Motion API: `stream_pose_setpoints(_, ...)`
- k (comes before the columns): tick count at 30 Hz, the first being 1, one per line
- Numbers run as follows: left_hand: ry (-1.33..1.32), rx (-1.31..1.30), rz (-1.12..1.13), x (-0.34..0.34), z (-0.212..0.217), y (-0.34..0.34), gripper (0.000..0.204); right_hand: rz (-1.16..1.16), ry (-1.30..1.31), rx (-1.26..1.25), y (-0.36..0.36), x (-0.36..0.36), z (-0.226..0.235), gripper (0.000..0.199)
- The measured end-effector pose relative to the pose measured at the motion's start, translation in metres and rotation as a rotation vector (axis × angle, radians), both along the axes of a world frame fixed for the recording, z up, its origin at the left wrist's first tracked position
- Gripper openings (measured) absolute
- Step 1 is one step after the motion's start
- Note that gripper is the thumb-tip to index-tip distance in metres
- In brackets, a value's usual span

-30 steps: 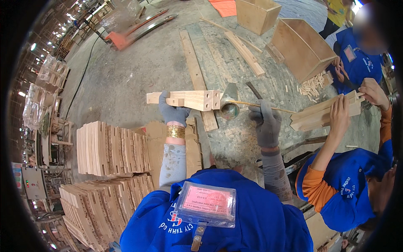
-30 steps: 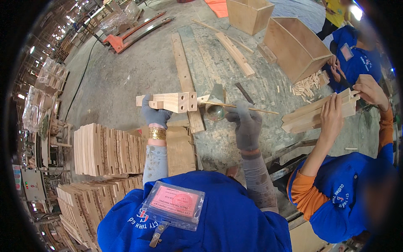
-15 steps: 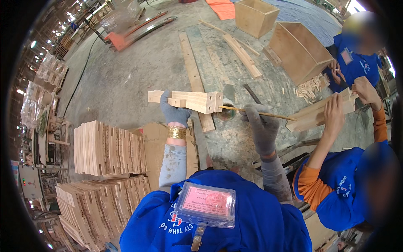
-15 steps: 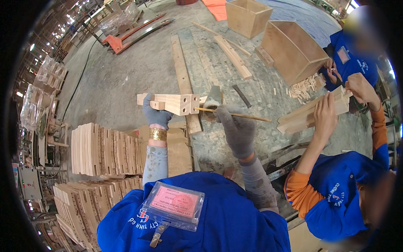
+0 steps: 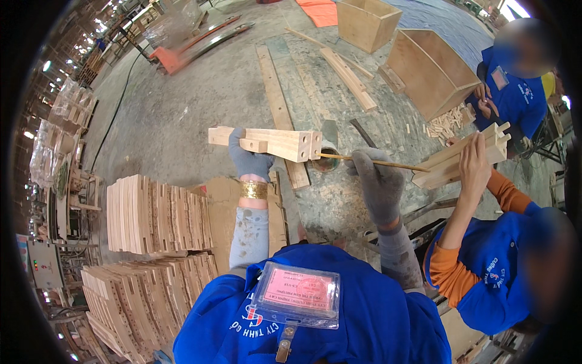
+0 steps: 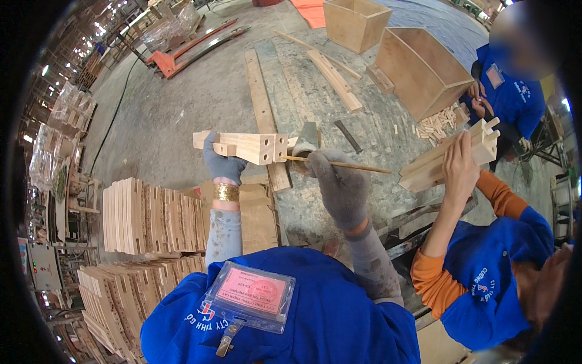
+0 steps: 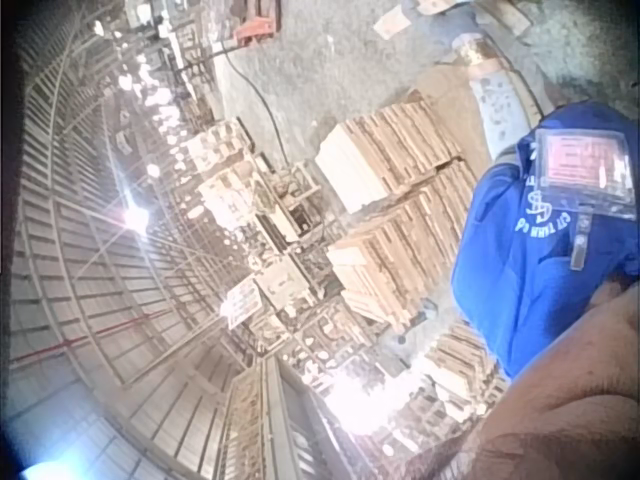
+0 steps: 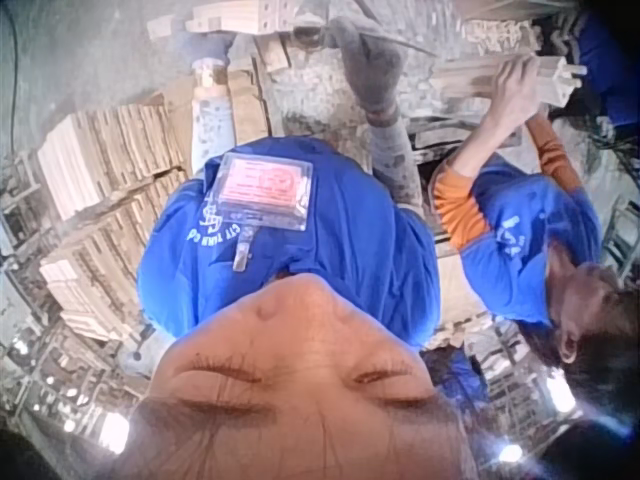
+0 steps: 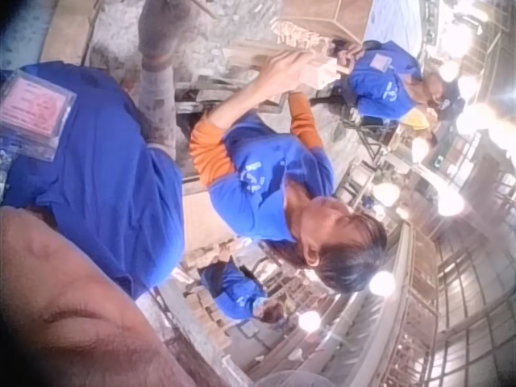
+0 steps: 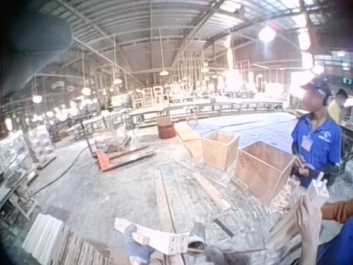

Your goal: The person applies glue to the pre-drilled holes of small wooden blocks using a thin brush. They repeatedly dip the brush into a small container of adhesive and carefully coat the interior of the holes on multiple pieces of wood, handling each block individually.

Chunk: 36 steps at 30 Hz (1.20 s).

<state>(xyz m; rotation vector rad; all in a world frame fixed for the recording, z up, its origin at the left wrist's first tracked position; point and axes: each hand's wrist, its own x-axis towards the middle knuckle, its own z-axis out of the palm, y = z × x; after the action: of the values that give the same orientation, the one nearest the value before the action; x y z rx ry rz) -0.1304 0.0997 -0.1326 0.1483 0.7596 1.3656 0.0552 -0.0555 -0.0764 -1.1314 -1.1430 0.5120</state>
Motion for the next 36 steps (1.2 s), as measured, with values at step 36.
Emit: stream_pose_setpoints(36, -0.043, -0.078, 0.016, -0.038, -0.018, 0.008, 0.049, -0.211, -0.06, -0.265, 0.046, 0.009, -0.226, 0.02)
